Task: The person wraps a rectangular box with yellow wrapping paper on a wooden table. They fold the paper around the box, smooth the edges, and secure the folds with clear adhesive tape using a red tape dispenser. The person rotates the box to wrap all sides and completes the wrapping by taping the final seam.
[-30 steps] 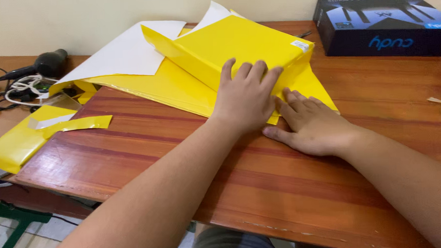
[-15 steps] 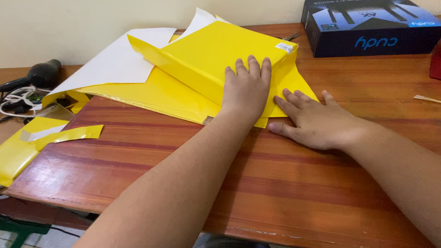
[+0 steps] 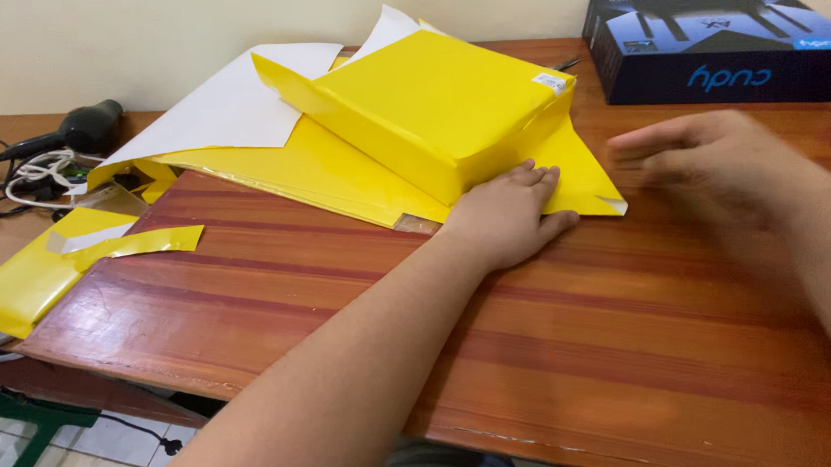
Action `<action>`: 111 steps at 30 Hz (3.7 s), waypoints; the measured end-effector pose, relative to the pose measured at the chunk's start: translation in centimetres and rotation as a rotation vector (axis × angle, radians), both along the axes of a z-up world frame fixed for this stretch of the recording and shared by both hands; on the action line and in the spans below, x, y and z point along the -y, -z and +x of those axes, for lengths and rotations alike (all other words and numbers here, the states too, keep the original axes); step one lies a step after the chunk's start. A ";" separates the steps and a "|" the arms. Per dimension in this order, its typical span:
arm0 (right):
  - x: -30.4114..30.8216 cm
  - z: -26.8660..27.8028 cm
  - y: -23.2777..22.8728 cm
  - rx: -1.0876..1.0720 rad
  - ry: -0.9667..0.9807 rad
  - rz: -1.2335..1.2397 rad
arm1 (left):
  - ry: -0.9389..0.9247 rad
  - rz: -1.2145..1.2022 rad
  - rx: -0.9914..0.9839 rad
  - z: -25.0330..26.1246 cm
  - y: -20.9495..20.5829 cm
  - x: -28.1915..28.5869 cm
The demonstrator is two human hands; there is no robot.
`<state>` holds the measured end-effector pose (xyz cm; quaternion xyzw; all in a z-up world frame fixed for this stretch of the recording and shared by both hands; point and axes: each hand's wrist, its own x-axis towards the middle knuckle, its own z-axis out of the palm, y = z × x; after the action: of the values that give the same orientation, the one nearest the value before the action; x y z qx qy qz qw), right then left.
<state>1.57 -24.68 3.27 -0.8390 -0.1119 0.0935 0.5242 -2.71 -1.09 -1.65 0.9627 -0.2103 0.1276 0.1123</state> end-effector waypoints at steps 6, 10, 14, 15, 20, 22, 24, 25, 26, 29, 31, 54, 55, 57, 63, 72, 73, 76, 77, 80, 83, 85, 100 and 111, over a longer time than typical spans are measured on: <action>1.1 1.7 1.6 0.157 -0.080 -0.294 | -0.019 -0.006 0.037 1.4 1.3 0.1; 1.0 1.7 2.0 0.098 -0.070 -0.218 | -0.038 -0.033 0.061 1.4 1.7 -0.1; 1.7 2.8 2.6 0.298 -0.187 -0.308 | -0.048 -0.035 0.078 1.4 1.7 -0.1; 1.8 3.1 2.9 0.326 -0.208 -0.334 | -0.049 -0.037 0.077 1.4 1.7 0.1; 1.8 4.1 3.7 0.370 -0.170 -0.439 | -0.051 -0.003 0.053 1.5 1.4 0.0; 1.6 3.9 3.3 0.451 -0.191 -0.510 | -0.044 0.006 0.043 1.4 1.5 0.0; 1.3 3.4 2.6 0.562 -0.218 -0.619 | -0.030 0.004 0.046 1.3 1.6 0.1; 1.1 3.1 2.3 0.634 -0.235 -0.690 | -0.026 0.023 0.021 1.3 1.7 0.1; 0.7 2.9 1.9 0.708 -0.253 -0.760 | -0.022 0.044 -0.002 1.4 1.7 0.1; -0.3 1.9 1.2 0.552 -0.325 -1.067 | -0.015 0.094 -0.058 1.6 1.5 0.4; -0.3 0.9 0.9 0.400 -0.384 -1.210 | -0.020 0.129 -0.105 1.6 1.4 0.7; -5.1 -3.6 0.4 0.153 -0.465 -1.264 | -0.325 0.688 0.422 -0.1 -2.4 -1.6; -5.1 -3.6 0.4 0.142 -0.466 -1.275 | -0.347 0.675 0.353 0.0 -2.6 -1.6; -4.8 -3.3 0.7 0.144 -0.460 -1.276 | -0.391 0.639 0.218 0.6 -2.7 -1.0; -4.2 -1.0 2.7 0.324 -0.390 -1.038 | -0.428 0.789 0.123 1.1 -2.6 -0.4; 3.5 1.9 -4.5 0.193 0.293 -0.380 | -0.406 0.750 0.145 0.8 -2.6 -0.5; 4.2 2.0 -4.9 0.185 0.364 -0.331 | -0.407 0.728 0.167 0.8 -2.5 -0.6; 5.3 2.8 -4.3 0.202 0.526 -0.223 | -0.398 0.682 0.213 1.0 -2.0 -0.6; 5.5 3.3 -4.1 0.208 0.565 -0.188 | -0.399 0.692 0.217 1.1 -1.7 -0.6; 5.7 5.0 -3.7 0.238 0.654 -0.081 | -0.406 0.672 0.228 1.3 -1.4 -1.1; 7.7 6.2 -4.1 0.255 0.736 0.012 | -0.409 0.636 0.249 1.1 -1.1 -1.0; 9.0 6.9 -4.6 0.266 0.784 0.072 | -0.415 0.629 0.254 1.0 -1.3 -1.0; 17.0 8.5 -2.0 0.103 1.041 0.475 | -0.526 0.594 0.221 2.4 -4.1 2.6; 15.4 6.2 0.1 -0.067 0.966 0.759 | -0.556 0.539 0.195 1.6 -3.8 2.0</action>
<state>7.79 -40.08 3.15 -0.5463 0.2718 -0.1747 0.7728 -1.15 -3.10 2.14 0.9613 0.0228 0.1840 -0.2036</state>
